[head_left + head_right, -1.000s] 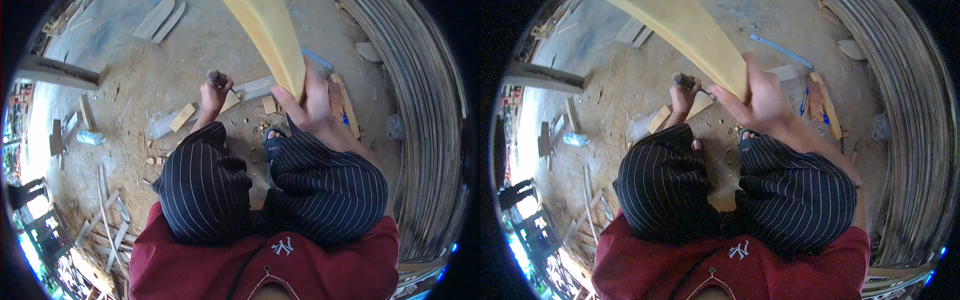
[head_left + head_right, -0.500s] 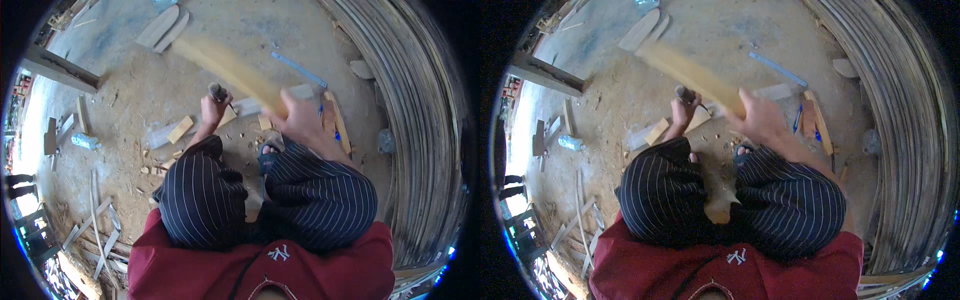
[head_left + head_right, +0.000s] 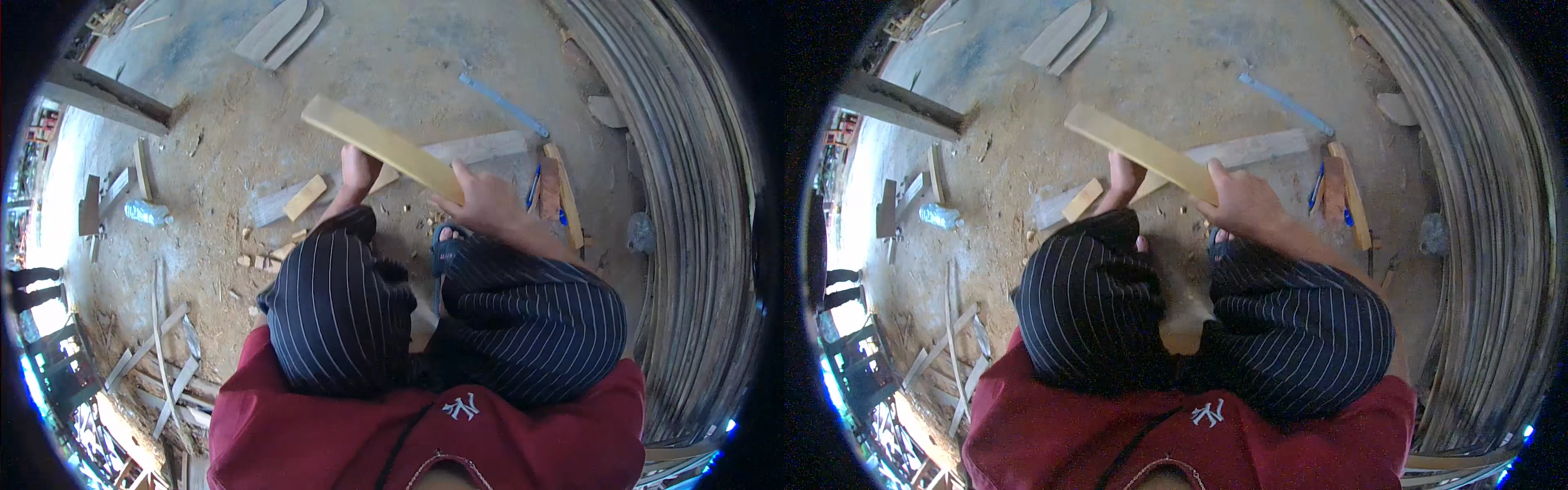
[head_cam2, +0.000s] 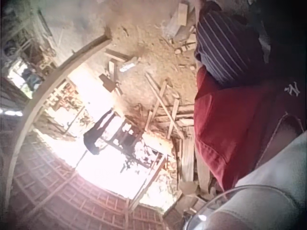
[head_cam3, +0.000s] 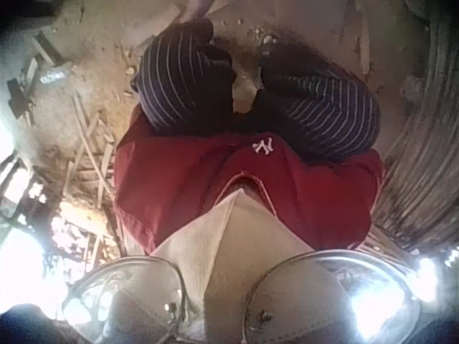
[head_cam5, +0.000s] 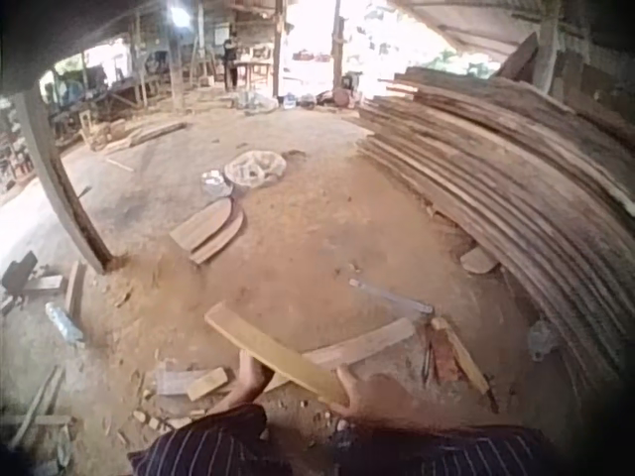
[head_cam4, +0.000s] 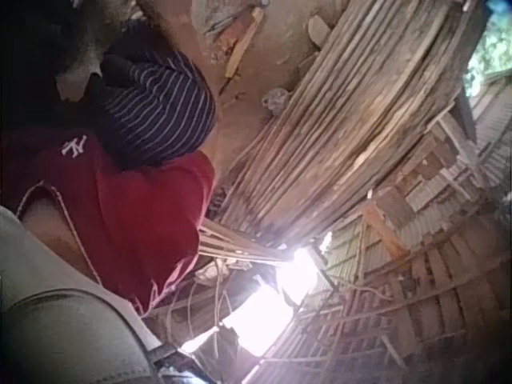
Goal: Using a chisel to carve and shape a curved wooden piece while sitting.
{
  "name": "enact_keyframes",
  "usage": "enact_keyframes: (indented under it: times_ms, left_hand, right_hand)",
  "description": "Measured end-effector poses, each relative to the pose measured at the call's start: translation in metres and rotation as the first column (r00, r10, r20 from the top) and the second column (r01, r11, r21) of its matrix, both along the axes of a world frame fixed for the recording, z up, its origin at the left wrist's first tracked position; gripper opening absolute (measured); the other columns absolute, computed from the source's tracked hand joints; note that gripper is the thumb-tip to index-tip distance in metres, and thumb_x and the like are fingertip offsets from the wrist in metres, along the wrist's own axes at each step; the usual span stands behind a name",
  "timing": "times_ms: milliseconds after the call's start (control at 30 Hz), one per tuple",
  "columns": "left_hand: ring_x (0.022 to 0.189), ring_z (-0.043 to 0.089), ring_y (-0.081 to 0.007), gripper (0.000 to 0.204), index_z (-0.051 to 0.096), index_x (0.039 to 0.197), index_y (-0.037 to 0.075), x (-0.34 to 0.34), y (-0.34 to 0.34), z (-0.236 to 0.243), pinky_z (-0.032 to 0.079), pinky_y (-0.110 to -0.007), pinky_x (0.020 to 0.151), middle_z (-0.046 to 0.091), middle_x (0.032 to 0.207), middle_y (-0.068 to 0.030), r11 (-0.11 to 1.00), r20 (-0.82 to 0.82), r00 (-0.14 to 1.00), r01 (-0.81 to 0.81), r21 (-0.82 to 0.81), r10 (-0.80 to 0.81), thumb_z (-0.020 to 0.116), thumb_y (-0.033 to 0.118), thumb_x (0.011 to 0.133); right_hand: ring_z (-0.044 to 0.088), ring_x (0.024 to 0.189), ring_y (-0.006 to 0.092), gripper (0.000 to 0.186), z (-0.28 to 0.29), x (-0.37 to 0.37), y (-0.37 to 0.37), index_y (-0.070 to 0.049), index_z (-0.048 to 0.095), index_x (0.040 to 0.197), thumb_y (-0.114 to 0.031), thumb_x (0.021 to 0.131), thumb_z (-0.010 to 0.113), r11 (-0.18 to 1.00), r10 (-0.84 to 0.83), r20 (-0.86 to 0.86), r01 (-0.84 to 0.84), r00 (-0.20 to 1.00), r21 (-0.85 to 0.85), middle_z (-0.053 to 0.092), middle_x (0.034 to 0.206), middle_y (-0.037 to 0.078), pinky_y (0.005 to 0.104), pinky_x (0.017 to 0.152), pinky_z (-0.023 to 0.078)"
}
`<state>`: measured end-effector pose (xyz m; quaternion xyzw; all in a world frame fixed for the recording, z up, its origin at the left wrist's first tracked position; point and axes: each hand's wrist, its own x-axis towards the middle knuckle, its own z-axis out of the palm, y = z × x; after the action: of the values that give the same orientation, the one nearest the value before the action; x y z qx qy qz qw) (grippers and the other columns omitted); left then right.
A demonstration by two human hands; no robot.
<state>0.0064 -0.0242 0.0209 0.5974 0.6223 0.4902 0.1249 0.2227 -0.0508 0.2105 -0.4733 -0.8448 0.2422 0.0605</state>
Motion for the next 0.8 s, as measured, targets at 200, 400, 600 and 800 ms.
enact_keyframes:
  times_ms: [200, 400, 600, 800]
  left_hand:
    - [0.068, 0.060, -0.0129, 0.018, 0.064, 0.080, 0.001, 0.002, 0.003, -0.004, 0.047, -0.027, 0.065, 0.064, 0.072, -0.0051, 0.968, 0.518, 0.855, 0.143, -0.204, -0.018, 0.070, 0.018, 0.076]
    - [0.061, 0.047, -0.0069, 0.019, 0.056, 0.068, 0.007, -0.008, 0.019, 0.011, 0.037, -0.024, 0.056, 0.051, 0.066, 0.0049, 0.891, 0.804, 0.569, 0.438, -0.119, -0.172, 0.069, 0.017, 0.078]
    - [0.061, 0.047, -0.0076, 0.018, 0.053, 0.069, 0.007, 0.000, 0.042, 0.041, 0.037, -0.024, 0.056, 0.051, 0.064, 0.0018, 0.741, 0.622, 0.625, 0.664, -0.105, -0.472, 0.066, 0.015, 0.079]
    - [0.061, 0.046, -0.0038, 0.018, 0.057, 0.073, 0.005, 0.008, 0.041, 0.042, 0.037, -0.022, 0.051, 0.052, 0.067, 0.0040, 0.880, 0.764, 0.618, 0.450, -0.149, -0.187, 0.067, 0.017, 0.081]
  right_hand:
    - [0.062, 0.059, 0.0311, 0.041, -0.002, 0.020, 0.008, 0.001, 0.053, 0.096, -0.037, 0.083, 0.059, 0.981, -0.165, -0.504, 0.195, 0.848, 0.007, 0.060, 0.067, 0.019, 0.0405, 0.053, 0.047]
    - [0.060, 0.065, 0.0243, 0.040, -0.012, 0.036, 0.012, 0.001, 0.053, 0.100, -0.034, 0.082, 0.061, 0.939, -0.343, -0.338, 0.308, 0.876, -0.155, 0.060, 0.072, 0.014, 0.0349, 0.061, 0.046]
    - [0.062, 0.073, 0.0255, 0.043, -0.019, 0.036, 0.015, 0.001, 0.053, 0.100, -0.038, 0.082, 0.060, 0.933, -0.358, -0.383, 0.306, 0.852, -0.191, 0.062, 0.078, 0.017, 0.0353, 0.064, 0.046]
    - [0.062, 0.074, 0.0338, 0.043, -0.033, 0.043, 0.017, 0.000, 0.052, 0.099, -0.036, 0.079, 0.062, 0.936, -0.338, -0.239, 0.298, 0.910, -0.188, 0.062, 0.080, 0.020, 0.0390, 0.066, 0.047]
